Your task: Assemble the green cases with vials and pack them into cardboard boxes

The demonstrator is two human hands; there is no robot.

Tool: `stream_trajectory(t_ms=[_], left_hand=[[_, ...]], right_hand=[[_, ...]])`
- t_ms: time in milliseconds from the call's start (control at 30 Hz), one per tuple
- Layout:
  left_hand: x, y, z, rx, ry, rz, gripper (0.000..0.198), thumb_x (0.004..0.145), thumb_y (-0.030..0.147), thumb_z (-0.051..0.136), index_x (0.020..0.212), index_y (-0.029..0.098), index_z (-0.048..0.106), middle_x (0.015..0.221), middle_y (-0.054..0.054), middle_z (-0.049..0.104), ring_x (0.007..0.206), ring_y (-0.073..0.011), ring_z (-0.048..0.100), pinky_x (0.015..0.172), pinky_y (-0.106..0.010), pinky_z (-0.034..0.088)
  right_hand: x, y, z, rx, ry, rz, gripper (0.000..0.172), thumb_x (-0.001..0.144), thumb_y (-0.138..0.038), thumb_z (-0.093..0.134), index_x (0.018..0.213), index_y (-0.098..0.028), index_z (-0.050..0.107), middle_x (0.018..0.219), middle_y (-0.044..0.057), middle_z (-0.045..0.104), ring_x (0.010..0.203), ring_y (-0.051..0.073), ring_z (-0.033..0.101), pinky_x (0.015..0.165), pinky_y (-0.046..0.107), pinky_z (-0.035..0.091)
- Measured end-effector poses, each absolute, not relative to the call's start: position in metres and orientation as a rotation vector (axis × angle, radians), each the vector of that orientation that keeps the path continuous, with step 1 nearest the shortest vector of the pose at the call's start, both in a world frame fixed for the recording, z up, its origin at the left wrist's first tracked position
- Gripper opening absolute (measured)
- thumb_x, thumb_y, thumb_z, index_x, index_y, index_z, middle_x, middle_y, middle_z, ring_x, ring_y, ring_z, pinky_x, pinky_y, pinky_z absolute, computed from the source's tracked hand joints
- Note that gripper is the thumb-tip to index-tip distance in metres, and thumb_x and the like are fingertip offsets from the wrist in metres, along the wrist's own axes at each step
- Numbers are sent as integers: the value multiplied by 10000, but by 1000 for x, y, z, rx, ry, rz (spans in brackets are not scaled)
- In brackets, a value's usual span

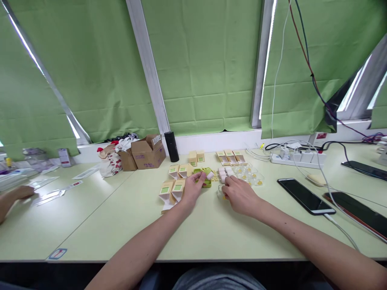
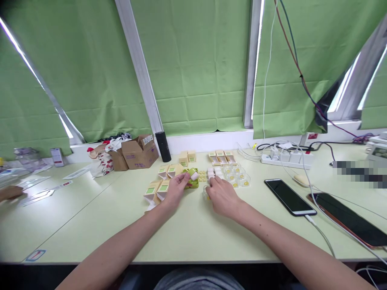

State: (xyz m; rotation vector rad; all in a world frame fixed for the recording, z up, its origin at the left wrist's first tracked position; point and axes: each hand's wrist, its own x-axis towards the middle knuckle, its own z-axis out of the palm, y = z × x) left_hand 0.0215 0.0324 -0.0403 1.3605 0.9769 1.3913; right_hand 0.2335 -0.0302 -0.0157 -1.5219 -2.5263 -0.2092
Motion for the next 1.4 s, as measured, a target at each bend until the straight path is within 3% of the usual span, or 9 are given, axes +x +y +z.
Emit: stream_trajectory(t_ms=[67,200,333,467,633,767,1000,1267,1400], left_hand=[[21,32,-39,1357,972,1399,649,727,739,864,924,123,811,970,-108,780,792,-166,681,778,-310,595],[22,32,-38,1338,985,1417,644,710,729,879,931,127,818,954,-103,779,790,-170,680,767,-310,587],[23,33,-38,1317,982,1447,639,709,714,888,980,138,829,997,-115,793,816,-188,698,775,-326,592],[22,35,-39,1311,964,1511,633,712,709,885,978,138,826,1052,-130,796,912,-222,714,777,-324,602],[20,39,-39,1289,1000,1574,640,728,722,863,993,141,821,1078,-120,799,925,-217,704,760,-307,595],[20,37,-38,1287,996,1560,635,745,720,854,1005,141,818,1050,-115,802,946,-228,708,794,-316,592],[22,36,-37,1249,987,1572,656,707,744,868,987,153,813,1040,-107,806,958,-249,718,801,-334,598],[21,34,-38,1282,988,1575,638,740,733,853,988,145,821,1064,-115,808,923,-224,720,776,-316,587],[20,32,-38,1281,981,1564,626,754,712,855,1012,143,818,1088,-120,807,926,-225,727,783,-322,591]], right_hand=[[234,-27,-20,-1499,-2471,-100,252,884,-86,660,1099,-182,750,1197,167,678,1112,314,639,828,360,507],[246,-18,-36,-1444,-2247,198,696,808,-84,725,1470,-185,537,1456,177,606,1259,311,636,940,370,520],[250,0,-52,-1446,-2079,575,507,761,-86,735,1250,-181,640,1216,122,735,1069,270,708,881,357,527],[243,18,-47,-1200,-1698,929,445,659,-155,822,1075,-201,671,1069,64,737,981,240,698,891,389,557],[230,23,-23,-668,-1122,1495,435,711,-330,867,1106,-242,708,1004,51,753,958,253,745,948,477,614],[220,21,-27,-567,-1013,1536,276,818,-409,783,1036,-252,720,1061,88,791,1024,303,760,1028,548,597],[214,25,-56,-595,-985,1515,215,871,-451,725,937,-262,647,976,92,787,986,322,775,990,590,608],[214,16,-53,-573,-969,1456,493,735,-426,935,1095,-273,635,1046,39,747,975,269,776,965,522,630],[211,14,-55,-655,-994,1302,589,658,-457,994,1093,-266,646,1168,35,673,989,231,712,787,421,670]])
